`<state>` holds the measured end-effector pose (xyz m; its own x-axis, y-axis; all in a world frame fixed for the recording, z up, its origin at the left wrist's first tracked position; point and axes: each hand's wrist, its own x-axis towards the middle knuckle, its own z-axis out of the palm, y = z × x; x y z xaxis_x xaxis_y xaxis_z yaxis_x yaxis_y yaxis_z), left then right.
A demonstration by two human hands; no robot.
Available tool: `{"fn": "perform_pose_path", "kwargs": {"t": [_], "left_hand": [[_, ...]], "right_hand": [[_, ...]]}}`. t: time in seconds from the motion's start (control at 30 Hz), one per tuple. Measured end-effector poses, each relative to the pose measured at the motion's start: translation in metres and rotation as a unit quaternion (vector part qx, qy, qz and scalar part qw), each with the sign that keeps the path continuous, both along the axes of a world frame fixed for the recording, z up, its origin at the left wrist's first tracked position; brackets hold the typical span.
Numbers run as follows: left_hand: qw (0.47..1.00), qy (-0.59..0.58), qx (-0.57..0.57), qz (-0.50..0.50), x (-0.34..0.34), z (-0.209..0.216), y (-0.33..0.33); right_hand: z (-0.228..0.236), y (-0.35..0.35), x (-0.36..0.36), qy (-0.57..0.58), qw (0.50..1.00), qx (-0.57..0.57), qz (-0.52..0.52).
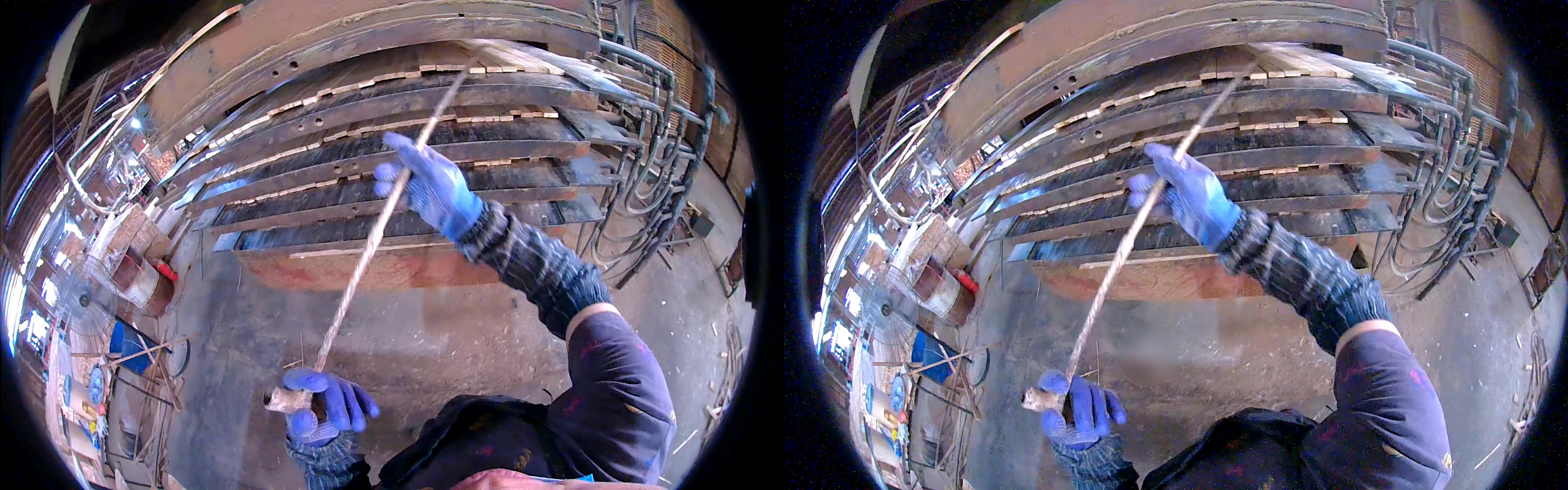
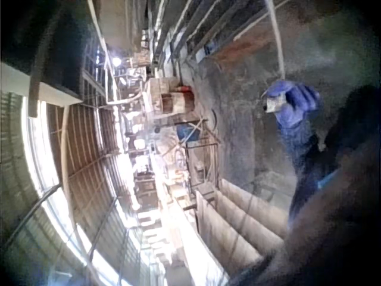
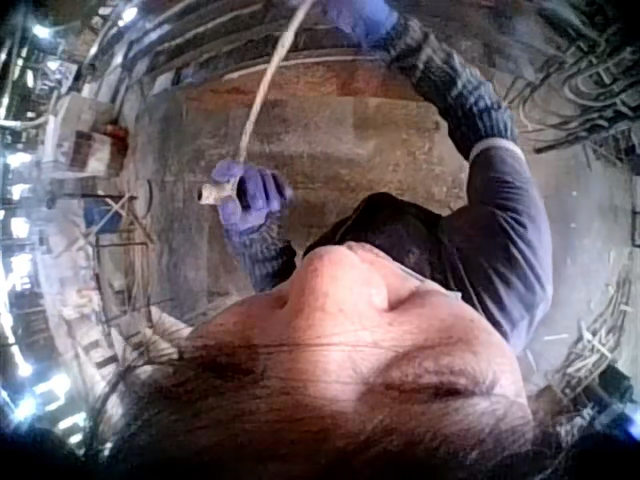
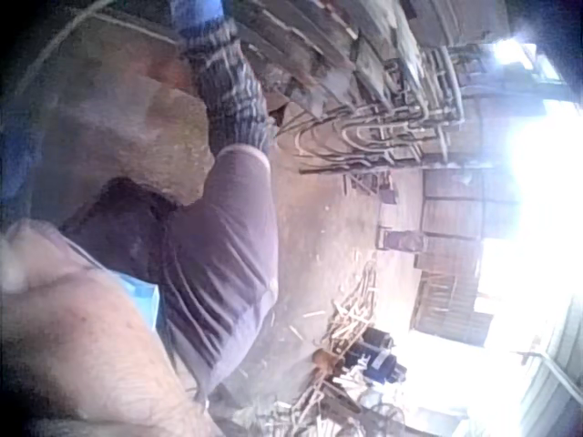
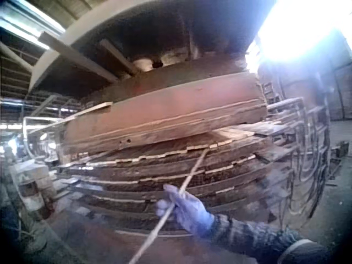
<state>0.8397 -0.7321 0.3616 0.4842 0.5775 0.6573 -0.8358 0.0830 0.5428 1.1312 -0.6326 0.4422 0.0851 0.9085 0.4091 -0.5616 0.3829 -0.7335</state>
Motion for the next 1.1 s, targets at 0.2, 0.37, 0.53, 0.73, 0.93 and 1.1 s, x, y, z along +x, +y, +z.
{"fn": "perform_pose_path", "kwargs": {"t": [0.2, 0.37, 0.53, 0.73, 0.93, 1.1], "left_hand": [[0.998, 0.028, 0.055, 0.009, 0.029, 0.046, 0.028], [0.995, 0.082, -0.058, 0.023, 0.060, 0.099, 0.029], [0.985, 0.172, -0.018, 0.007, 0.064, 0.105, 0.015], [0.976, 0.212, -0.001, 0.057, 0.045, 0.093, 0.025], [0.954, 0.261, 0.052, 0.139, 0.000, 0.081, 0.024], [0.933, 0.286, 0.041, 0.215, -0.034, 0.080, 0.030]], "right_hand": [[0.039, 0.095, -0.012, 0.041, 0.991, -0.003, -0.124], [0.059, 0.111, -0.001, 0.127, 0.970, -0.051, -0.202], [0.060, 0.099, 0.006, 0.065, 0.960, -0.147, -0.227], [0.052, 0.113, 0.008, 0.021, 0.961, -0.116, -0.248], [0.043, 0.128, -0.049, -0.032, 0.978, -0.095, -0.180], [0.053, 0.162, -0.122, -0.032, 0.985, -0.129, -0.110]]}}
